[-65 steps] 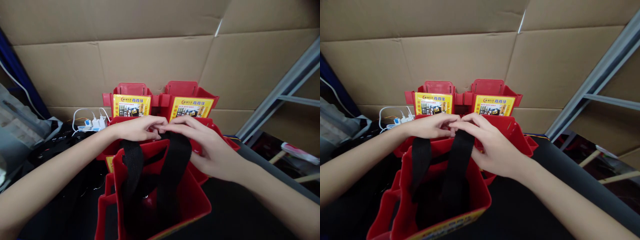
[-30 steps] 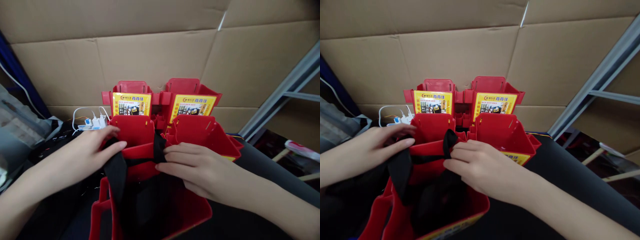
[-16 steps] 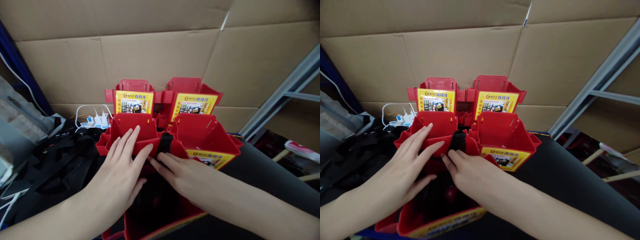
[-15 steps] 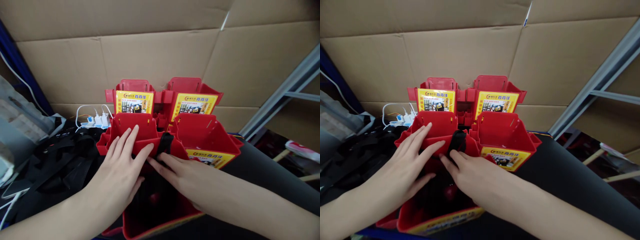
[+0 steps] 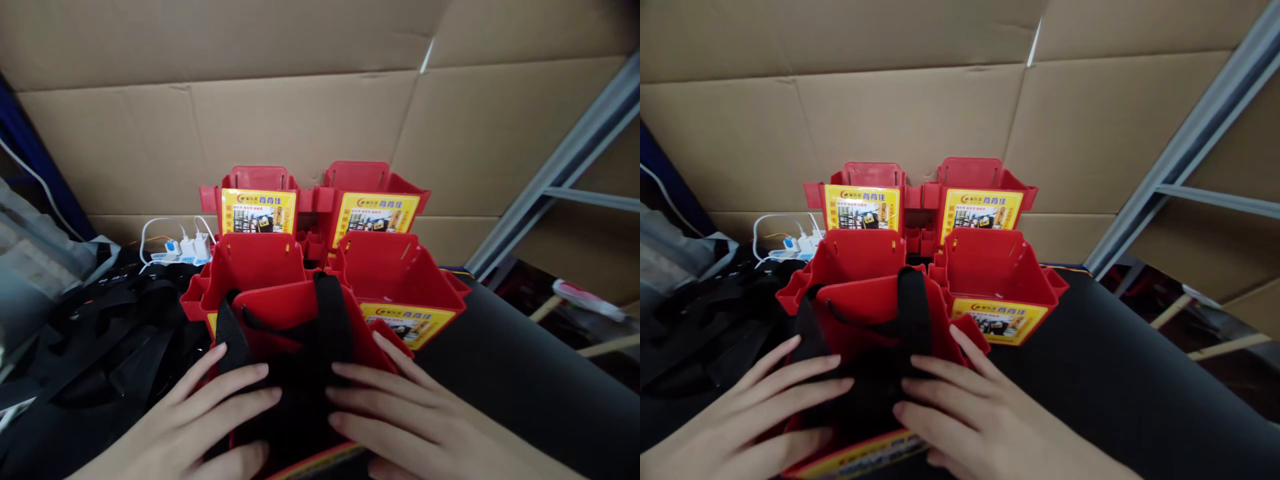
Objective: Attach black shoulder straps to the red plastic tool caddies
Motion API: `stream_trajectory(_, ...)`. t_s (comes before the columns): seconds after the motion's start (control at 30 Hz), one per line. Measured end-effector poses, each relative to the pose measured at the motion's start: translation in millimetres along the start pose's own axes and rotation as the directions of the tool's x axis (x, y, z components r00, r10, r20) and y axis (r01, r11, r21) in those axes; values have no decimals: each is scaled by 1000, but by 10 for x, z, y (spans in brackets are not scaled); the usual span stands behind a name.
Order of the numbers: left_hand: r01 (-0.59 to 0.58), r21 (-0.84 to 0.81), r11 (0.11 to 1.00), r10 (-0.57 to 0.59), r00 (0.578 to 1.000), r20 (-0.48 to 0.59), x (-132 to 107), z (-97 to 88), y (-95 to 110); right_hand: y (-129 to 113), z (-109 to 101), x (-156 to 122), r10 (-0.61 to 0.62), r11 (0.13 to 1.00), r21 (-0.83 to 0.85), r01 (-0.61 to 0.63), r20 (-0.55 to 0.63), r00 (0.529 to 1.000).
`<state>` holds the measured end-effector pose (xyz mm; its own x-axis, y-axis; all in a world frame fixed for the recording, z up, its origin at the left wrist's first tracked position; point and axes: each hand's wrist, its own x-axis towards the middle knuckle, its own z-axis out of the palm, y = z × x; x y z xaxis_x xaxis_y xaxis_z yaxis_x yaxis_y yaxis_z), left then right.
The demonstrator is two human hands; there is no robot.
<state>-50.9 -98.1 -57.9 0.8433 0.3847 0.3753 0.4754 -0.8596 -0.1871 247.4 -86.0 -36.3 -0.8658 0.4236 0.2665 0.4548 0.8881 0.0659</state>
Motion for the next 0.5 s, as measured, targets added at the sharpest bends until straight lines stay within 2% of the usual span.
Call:
stream_trajectory(0.13, 32, -163, 986, -54, 990, -132, 62, 121, 5, -82, 132, 41, 91, 993, 84, -85, -74, 993)
stream_trajectory(0.27, 62, -271, 960, -104, 984, -145, 83, 213, 13, -143, 167, 74, 131, 984, 123, -126, -26, 991)
stream_trajectory(0.37, 118, -284, 952, -200, 940, -278, 77, 320, 10, -209, 201, 83, 185, 975, 144, -168, -112, 976)
stream_trajectory(0.43, 79, -272, 959, -171, 927, -333, 48, 378, -9, -264, 219, 79, 213, 972, 142, -189, -186, 959)
stream_trajectory(0.5, 1, -212, 977, -83, 922, -378, -12, 425, -28, -313, 208, 52, 233, 970, 130, -207, -224, 946)
